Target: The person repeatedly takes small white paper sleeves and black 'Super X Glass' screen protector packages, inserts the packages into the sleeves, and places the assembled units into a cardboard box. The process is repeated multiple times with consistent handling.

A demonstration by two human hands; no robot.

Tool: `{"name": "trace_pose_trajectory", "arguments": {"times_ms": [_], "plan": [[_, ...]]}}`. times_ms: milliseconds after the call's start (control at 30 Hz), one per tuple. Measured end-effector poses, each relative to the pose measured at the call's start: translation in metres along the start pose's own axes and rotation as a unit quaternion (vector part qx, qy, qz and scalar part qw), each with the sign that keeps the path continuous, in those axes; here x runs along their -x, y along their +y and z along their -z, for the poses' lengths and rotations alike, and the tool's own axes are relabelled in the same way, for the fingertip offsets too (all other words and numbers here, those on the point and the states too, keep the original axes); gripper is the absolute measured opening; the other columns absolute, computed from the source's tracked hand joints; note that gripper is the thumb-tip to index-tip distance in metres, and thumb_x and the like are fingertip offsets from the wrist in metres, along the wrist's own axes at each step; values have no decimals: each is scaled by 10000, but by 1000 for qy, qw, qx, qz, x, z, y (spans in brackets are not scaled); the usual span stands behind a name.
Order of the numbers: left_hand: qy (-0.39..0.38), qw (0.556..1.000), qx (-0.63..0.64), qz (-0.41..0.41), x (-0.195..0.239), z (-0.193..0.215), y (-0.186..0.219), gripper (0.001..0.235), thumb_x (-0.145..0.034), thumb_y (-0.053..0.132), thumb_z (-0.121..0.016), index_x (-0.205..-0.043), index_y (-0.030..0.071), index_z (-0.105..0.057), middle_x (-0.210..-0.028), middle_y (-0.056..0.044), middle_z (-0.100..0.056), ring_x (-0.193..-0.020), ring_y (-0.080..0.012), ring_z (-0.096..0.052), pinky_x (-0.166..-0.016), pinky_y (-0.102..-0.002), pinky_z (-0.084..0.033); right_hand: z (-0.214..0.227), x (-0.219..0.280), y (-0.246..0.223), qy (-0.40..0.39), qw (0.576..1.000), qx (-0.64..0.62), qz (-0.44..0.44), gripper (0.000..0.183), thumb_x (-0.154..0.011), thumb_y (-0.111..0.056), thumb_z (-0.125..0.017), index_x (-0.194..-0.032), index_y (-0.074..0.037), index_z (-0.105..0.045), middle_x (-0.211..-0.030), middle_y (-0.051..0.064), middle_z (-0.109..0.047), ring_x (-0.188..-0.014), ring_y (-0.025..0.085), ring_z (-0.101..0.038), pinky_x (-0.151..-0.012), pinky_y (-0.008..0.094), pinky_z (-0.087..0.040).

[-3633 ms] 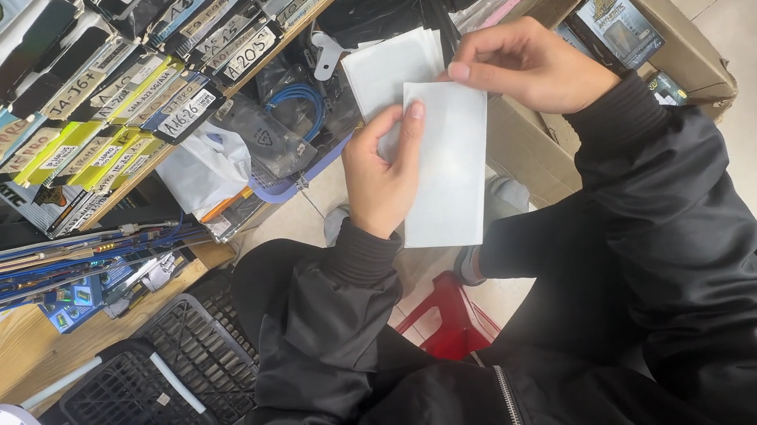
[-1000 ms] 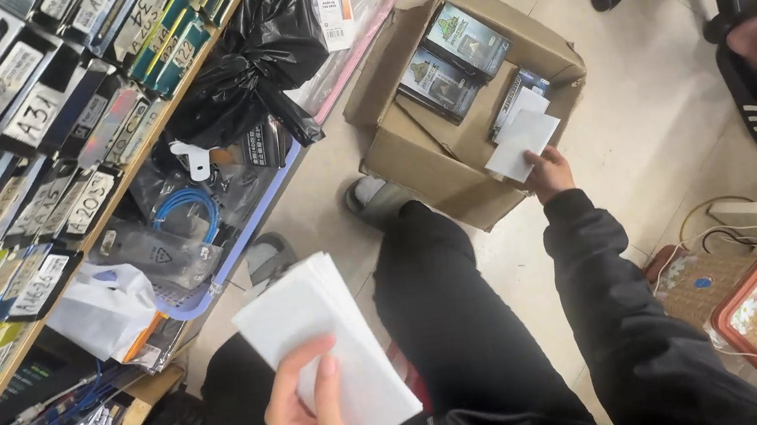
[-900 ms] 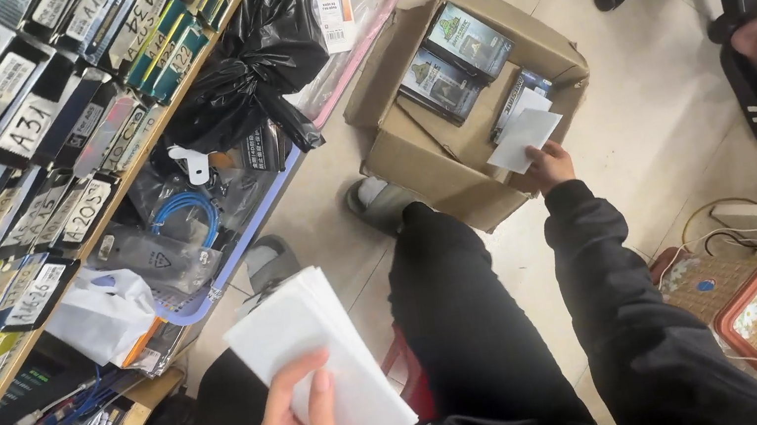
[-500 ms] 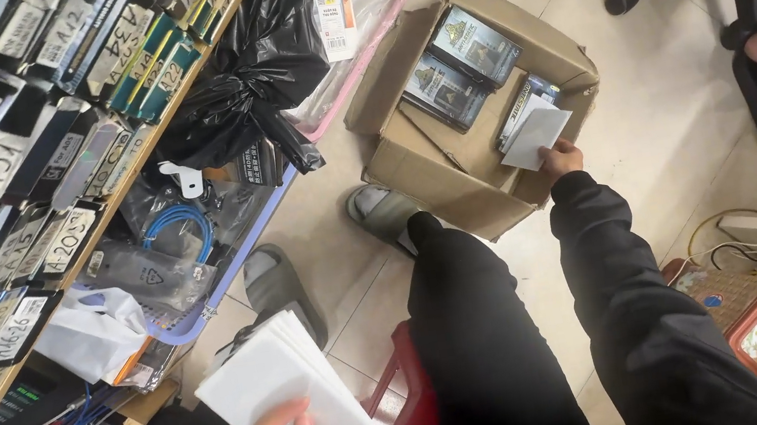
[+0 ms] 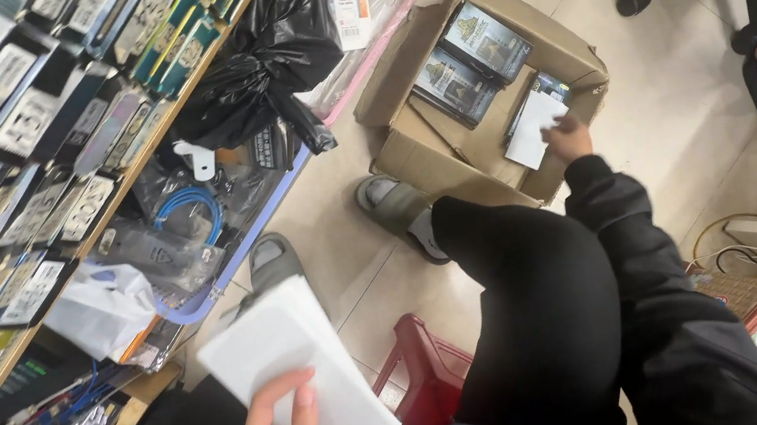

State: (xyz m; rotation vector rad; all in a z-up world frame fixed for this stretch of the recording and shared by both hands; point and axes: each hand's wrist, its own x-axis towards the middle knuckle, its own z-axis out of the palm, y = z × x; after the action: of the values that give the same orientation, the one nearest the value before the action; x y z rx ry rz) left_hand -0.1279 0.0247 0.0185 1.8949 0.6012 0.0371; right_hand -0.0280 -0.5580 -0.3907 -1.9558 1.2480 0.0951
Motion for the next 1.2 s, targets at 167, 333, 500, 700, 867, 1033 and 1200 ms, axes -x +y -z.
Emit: {"name": "trace_pose_trajectory", "arguments": {"times_ms": [167,333,500,700,867,1033,1200], "plan": [[-177,963,-8,-205,-35,6,57,169,-981,135,-591,-1033,51,-727,-1030,-52,-769,-1002,-174,-721,-932,-290,-528,73,166,-247,-173,945,-130,247,175,-1108,-254,-563,-1194,-111,-616,-1054,47,-721,-898,134,-695,-762,274,-578],[-231,918,51,-317,-87,-24,107,174,-1032,120,-551,-1139,45,-666,-1164,-74,-719,-1147,-196,-667,-1039,-316,-483,112,341,-426,-281,830,-83,474,290,-1164,-248,-441,-1266,-39,-615,-1150,99,-700,-995,162,-695,-897,270,-577],[-205,878,135,-411,-141,-66,95,201,-1077,147,-555,-1237,36,-607,-1245,-101,-663,-1229,-228,-621,-1130,-345,-455,58,396,-468,-333,738,-29,586,388,-1173,-318,-405,-1153,-29,-664,-1106,41,-692,-920,125,-649,-848,259,-558],[-167,904,162,-358,-154,-82,63,344,-996,204,-694,-1308,97,-596,-1339,-62,-657,-1307,-230,-608,-1178,-356,-433,2,395,-427,-229,705,-61,669,171,-1127,-165,-606,-1211,-30,-668,-1142,119,-619,-879,193,-589,-775,303,-527],[-196,910,179,-319,-155,-78,67,502,-996,184,-692,-1448,153,-477,-1517,-61,-534,-1473,-266,-490,-1281,-419,-359,-7,386,-428,-189,719,-45,667,167,-1094,-146,-741,-1189,-16,-697,-1087,105,-497,-848,196,-514,-686,283,-482],[-184,912,180,-320,-165,-80,58,390,-1084,237,-532,-1448,110,-475,-1512,-93,-525,-1471,-248,-468,-1282,-402,-344,-15,386,-430,-185,744,-61,639,61,-1077,-125,-791,-1083,-82,-749,-1049,64,-531,-752,142,-504,-646,255,-469],[-172,922,170,-303,-167,-76,58,367,-1107,204,-448,-1461,108,-463,-1536,-90,-515,-1493,-251,-448,-1298,-409,-318,-20,385,-429,-180,743,-65,641,72,-1092,-109,-808,-1051,-83,-754,-1044,55,-555,-720,136,-489,-626,253,-449]]}}
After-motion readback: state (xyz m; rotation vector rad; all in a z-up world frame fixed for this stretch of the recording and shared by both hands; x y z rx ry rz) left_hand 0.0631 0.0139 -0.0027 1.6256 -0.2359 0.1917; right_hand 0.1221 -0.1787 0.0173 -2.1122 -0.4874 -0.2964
